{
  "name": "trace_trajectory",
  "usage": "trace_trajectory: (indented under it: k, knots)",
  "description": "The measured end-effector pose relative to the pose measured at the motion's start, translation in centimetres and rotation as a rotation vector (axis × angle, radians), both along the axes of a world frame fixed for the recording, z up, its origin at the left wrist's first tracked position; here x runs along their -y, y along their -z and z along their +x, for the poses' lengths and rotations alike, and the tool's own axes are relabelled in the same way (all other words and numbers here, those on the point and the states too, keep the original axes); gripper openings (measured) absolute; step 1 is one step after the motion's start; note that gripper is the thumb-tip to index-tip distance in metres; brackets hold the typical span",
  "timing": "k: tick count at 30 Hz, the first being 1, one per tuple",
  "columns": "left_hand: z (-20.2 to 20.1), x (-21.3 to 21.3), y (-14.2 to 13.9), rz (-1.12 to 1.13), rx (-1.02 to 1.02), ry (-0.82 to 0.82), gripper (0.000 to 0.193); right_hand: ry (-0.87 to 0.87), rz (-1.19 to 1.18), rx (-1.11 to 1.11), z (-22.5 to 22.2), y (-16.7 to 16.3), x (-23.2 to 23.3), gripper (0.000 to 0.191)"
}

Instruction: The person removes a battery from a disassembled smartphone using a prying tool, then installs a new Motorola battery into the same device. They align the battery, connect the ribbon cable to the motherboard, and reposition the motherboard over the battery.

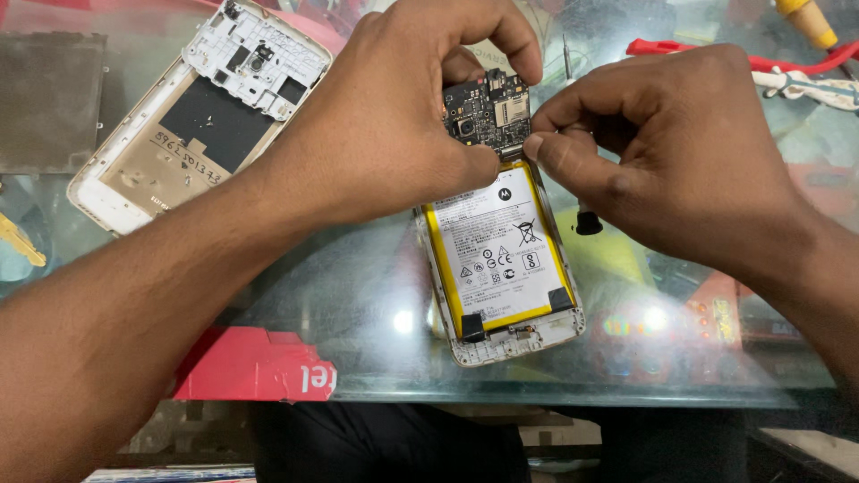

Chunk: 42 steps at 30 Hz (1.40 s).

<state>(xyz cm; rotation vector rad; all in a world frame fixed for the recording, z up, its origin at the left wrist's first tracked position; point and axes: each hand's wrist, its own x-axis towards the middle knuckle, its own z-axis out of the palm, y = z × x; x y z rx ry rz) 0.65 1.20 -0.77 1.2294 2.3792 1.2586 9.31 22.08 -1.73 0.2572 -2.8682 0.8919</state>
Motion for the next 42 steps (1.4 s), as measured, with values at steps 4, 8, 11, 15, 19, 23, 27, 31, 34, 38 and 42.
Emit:
trace_trajectory:
  k: [4, 8, 11, 15, 19, 23, 27, 31, 34, 38, 42]
  knots:
    - [0.0, 0.1, 0.7, 0.067, -0.099, 0.063, 0.044, -0.004, 0.002, -0.011, -0.1, 0.0, 0.1, 0.014]
    - [0.2, 0.0, 0.8, 0.073, -0.153, 0.040, 0.043, -0.002, 0.001, -0.017, -0.1, 0.0, 0.3, 0.013]
    - [0.6, -0.4, 0.4, 0.041, -0.024, -0.033, 0.037, -0.014, 0.039, -0.040, -0.1, 0.0, 0.3, 0.013]
    - [1.0, -0.7, -0.2, 0.012, 0.012, -0.041, 0.034, -0.007, -0.039, -0.021, 0.0, 0.2, 0.3, 0.012]
    - [0.9, -0.6, 0.1, 0.055, -0.026, 0.003, 0.034, -0.032, 0.062, -0.067, 0.0, 0.2, 0.1, 0.012]
    - [0.3, -0.1, 0.6, 0.045, -0.049, 0.050, 0.039, 0.004, 0.012, -0.011, 0.0, 0.2, 0.1, 0.013]
    - [-0.2, 0.3, 0.7, 0.094, -0.236, 0.150, 0.042, 0.016, -0.024, 0.043, 0.1, 0.2, 0.1, 0.013]
    - [-0.2, 0.3, 0.5, 0.049, -0.215, 0.153, 0.042, 0.004, -0.003, 0.029, 0.1, 0.2, 0.1, 0.013]
    - [-0.1, 0.4, 0.4, 0.089, -0.266, 0.191, 0.042, -0.020, 0.030, -0.008, 0.0, 0.2, 0.2, 0.013]
    - [0.0, 0.2, 0.1, -0.044, -0.082, 0.092, 0.041, -0.025, 0.019, -0.016, 0.1, 0.2, 0.2, 0.012]
    - [0.1, 0.2, 0.0, 0.097, -0.192, 0.173, 0.042, -0.008, 0.013, 0.018, 0.1, 0.1, 0.2, 0.012]
